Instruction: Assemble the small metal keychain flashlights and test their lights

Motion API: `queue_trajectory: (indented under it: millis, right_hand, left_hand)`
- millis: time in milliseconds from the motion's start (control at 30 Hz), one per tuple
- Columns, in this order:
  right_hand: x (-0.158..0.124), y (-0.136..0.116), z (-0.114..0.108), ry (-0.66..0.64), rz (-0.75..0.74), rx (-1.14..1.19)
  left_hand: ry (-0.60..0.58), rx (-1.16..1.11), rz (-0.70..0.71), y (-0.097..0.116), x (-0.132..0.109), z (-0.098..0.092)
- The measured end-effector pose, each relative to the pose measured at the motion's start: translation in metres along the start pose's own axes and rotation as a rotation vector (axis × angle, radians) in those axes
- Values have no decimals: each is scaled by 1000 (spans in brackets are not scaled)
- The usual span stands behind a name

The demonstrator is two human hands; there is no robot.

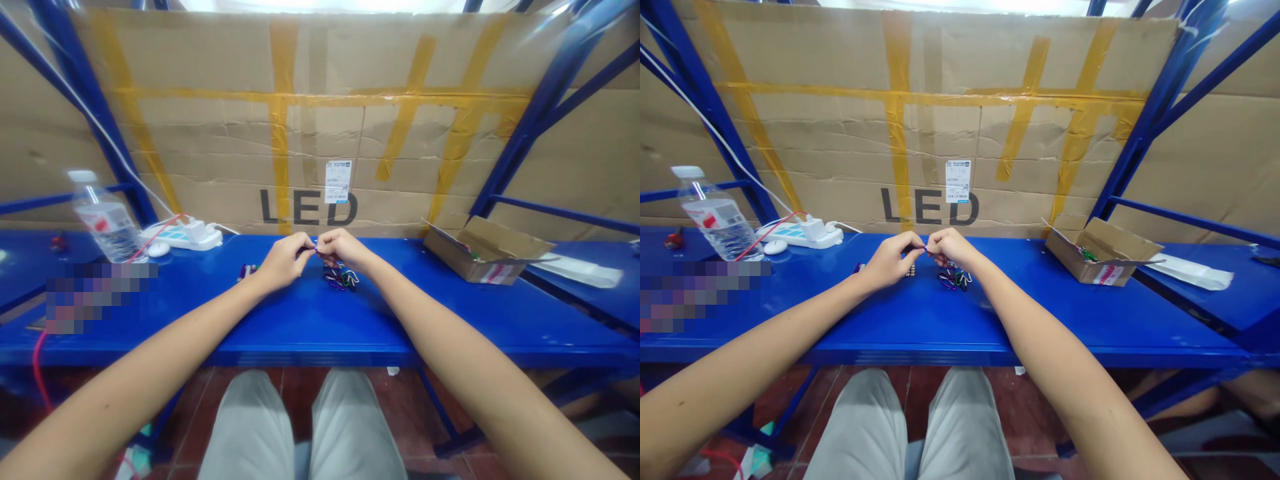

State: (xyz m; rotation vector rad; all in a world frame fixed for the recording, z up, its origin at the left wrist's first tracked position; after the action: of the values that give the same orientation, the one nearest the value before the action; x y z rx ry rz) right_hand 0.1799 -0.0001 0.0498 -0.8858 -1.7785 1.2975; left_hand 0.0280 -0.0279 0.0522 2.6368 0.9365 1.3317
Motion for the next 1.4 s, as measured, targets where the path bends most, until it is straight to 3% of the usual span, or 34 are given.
queue_trajectory:
  millis: [167, 267, 467, 600, 700, 1000, 1133, 1300, 1400]
  right_hand:
    - [-1, 4, 2, -27, 154, 134]
    - [-1, 1, 1, -1, 140, 57]
    - [-3, -18, 0, 185, -343, -641]
    - [-4, -15, 2, 164, -448, -818]
    - [-4, -12, 1, 157, -397, -763]
    - [-1, -4, 0, 113, -18, -260]
    - [-1, 0, -1, 76, 61, -130]
    - [-3, -5, -4, 24, 49, -197]
    - [-4, -11, -16, 83, 4, -380]
  left_hand:
    - [-12, 45, 57, 1, 0, 0]
    - [-4, -4, -8, 0, 2, -2]
    - [23, -260, -257, -21, 6, 0]
    - [-80, -306, -294, -29, 6, 5]
    - [-65, -279, -254, -27, 4, 3]
    - [-6, -44, -97, -9, 1, 0]
    - [-24, 0, -27, -8, 1, 2]
    - [-63, -61, -96, -10, 5, -2]
    - [-24, -107, -160, -18, 6, -7]
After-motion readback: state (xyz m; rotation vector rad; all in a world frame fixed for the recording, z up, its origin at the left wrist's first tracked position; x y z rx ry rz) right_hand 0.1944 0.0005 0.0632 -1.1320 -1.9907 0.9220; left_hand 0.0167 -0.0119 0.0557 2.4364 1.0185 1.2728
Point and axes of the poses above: each hand's wrist, its own x-axis towards the middle knuckle, its own z-axis out of the palm, y = z × x, the point moved 4 cm from there along x, towards the middle knuckle, and after that the axes turned 1 degree about x, right-handed, at the moved point
